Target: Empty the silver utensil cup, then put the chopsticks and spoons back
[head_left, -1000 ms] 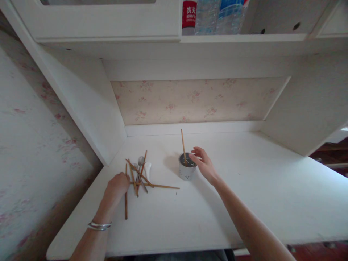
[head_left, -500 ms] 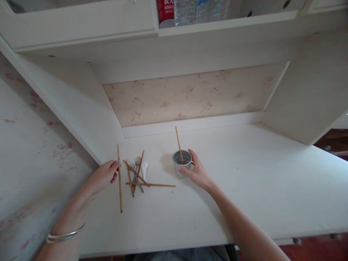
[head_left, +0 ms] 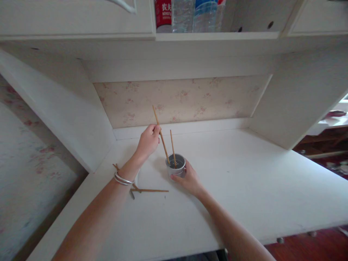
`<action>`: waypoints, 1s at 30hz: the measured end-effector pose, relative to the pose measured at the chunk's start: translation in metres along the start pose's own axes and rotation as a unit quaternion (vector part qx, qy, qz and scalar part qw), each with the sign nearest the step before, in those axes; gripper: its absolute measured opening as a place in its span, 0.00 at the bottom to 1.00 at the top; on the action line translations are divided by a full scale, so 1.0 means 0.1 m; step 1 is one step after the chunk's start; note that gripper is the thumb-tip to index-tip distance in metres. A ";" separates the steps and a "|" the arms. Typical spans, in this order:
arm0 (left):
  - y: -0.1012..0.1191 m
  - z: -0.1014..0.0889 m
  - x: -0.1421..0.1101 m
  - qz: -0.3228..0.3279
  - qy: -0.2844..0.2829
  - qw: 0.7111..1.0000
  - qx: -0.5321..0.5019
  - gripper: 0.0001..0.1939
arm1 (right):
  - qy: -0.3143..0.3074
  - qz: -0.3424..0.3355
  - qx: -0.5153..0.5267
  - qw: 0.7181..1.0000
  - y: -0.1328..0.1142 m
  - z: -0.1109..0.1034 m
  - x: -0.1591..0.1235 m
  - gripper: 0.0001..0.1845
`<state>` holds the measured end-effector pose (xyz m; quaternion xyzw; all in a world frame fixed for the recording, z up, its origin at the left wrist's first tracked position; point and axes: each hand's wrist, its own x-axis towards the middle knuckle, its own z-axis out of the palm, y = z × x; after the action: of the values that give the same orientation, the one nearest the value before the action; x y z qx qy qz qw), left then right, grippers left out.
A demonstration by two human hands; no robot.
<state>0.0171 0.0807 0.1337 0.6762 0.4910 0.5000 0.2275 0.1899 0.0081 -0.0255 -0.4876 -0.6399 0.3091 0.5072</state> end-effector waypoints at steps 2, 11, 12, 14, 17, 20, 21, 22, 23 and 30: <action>-0.14 0.15 0.00 0.008 -0.009 1.000 0.021 0.16 | -0.001 -0.008 -0.011 1.000 -0.01 0.01 0.00 0.42; -0.51 0.49 -0.33 0.030 -0.056 0.990 0.128 0.15 | -0.010 -0.009 -0.026 1.000 -0.10 -0.03 -0.02 0.41; -0.53 0.50 -0.36 0.039 -0.059 0.988 0.138 0.15 | -0.011 -0.006 -0.025 1.000 -0.11 -0.02 -0.02 0.41; -0.55 0.50 -0.41 0.055 -0.067 0.984 0.154 0.16 | -0.013 -0.001 -0.021 1.000 -0.11 -0.01 -0.02 0.41; -0.55 0.48 -0.43 0.067 -0.070 0.981 0.167 0.17 | -0.012 0.001 -0.018 1.000 -0.11 0.00 -0.02 0.41; -0.52 0.47 -0.44 0.061 -0.077 0.981 0.169 0.17 | -0.013 0.004 -0.025 1.000 -0.12 0.01 -0.02 0.41; -0.52 0.46 -0.44 0.057 -0.082 0.981 0.168 0.17 | -0.012 0.006 -0.028 1.000 -0.12 0.01 -0.02 0.41; -0.51 0.46 -0.44 0.052 -0.086 0.981 0.166 0.18 | -0.011 0.007 -0.030 0.999 -0.12 0.01 -0.02 0.41; -0.50 0.46 -0.45 0.045 -0.088 0.982 0.159 0.18 | -0.009 0.010 -0.032 0.999 -0.11 0.02 -0.03 0.41; -0.51 0.54 -0.79 -0.045 -0.058 0.996 -0.043 0.23 | 0.009 0.005 -0.001 1.000 -0.11 0.09 -0.06 0.41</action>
<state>0.0419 0.0413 0.0356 0.6710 0.4847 0.4697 0.3071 0.1784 -0.0002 -0.0201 -0.4943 -0.6331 0.3069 0.5105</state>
